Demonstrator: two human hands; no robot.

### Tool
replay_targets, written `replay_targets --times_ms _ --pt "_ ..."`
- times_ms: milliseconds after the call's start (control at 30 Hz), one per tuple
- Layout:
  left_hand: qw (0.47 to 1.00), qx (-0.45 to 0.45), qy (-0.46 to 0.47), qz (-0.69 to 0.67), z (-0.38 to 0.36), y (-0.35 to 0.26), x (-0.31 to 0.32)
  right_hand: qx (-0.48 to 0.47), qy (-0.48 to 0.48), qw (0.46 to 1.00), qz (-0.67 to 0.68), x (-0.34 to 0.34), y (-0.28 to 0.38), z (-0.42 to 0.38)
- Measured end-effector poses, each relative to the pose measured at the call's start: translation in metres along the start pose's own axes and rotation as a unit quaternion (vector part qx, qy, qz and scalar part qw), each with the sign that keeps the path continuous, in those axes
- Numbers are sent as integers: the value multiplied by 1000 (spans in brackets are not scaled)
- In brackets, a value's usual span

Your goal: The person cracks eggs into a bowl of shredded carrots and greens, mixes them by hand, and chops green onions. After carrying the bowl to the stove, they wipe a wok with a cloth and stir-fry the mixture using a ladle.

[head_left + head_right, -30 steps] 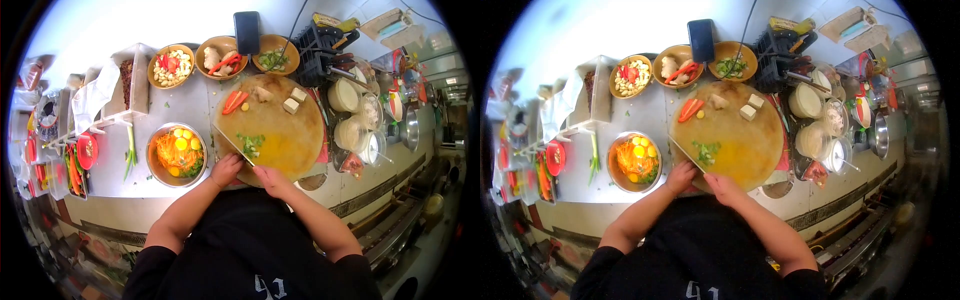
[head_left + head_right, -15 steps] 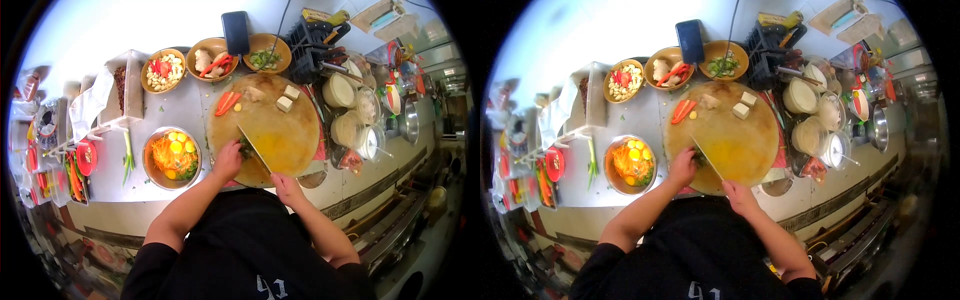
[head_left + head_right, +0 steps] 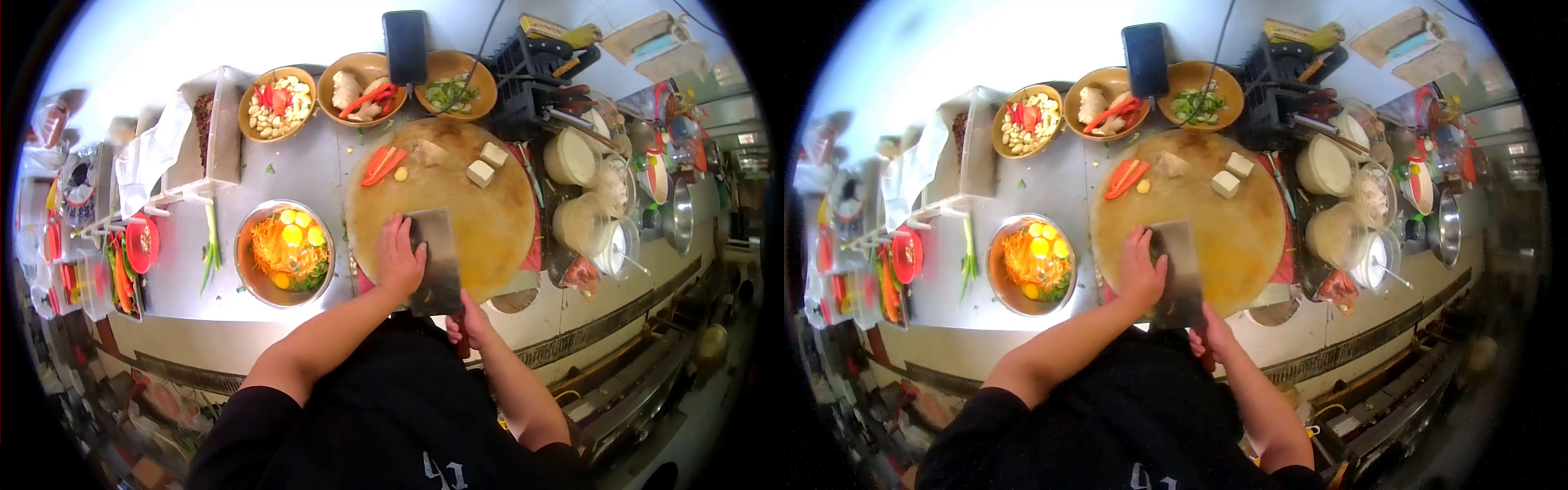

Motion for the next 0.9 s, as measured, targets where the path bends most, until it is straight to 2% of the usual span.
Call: replay_targets --times_ms 67,133,267,367,433,467,533,633,700,767,833,900 --pt "999 -24 -22 -15 2 4 -3 19 8 1000 -6 18 0 8" --pt "992 -45 -84 -88 2 14 -13 2 17 1000 -22 40 12 2" --pt "985 -24 -127 -115 11 2 -84 -34 22 995 -86 85 49 -21" --pt "973 125 -190 -29 4 -3 -161 -27 61 991 -112 142 70 -30" --pt "973 169 -157 18 -12 20 -190 -45 71 989 -117 169 78 -29" --pt "971 169 -166 22 -23 37 -203 -60 78 988 -116 180 82 -28" --pt "974 145 -132 116 -37 63 -214 -75 69 985 -142 193 90 -26" --pt "968 105 -158 162 -47 53 -242 -93 53 979 -172 215 99 -26" --pt "968 110 -190 123 -47 45 -246 -95 48 977 -184 227 98 -25" --pt "964 223 -130 63 -50 26 -244 -81 51 980 -172 235 96 -17" --pt "960 220 -144 94 -52 37 -250 -97 53 975 -195 240 98 -13" --pt "966 117 -141 181 -54 77 -250 -118 53 969 -212 241 102 -11"
Point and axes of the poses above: each hand's wrist, its own z-axis towards the middle knuckle, its own x-axis out of the palm, y = z × x, the point moved 7 cm from there along z, towards the middle knuckle, and after that the axes turned 6 degrees about y, right-handed, at the moved point
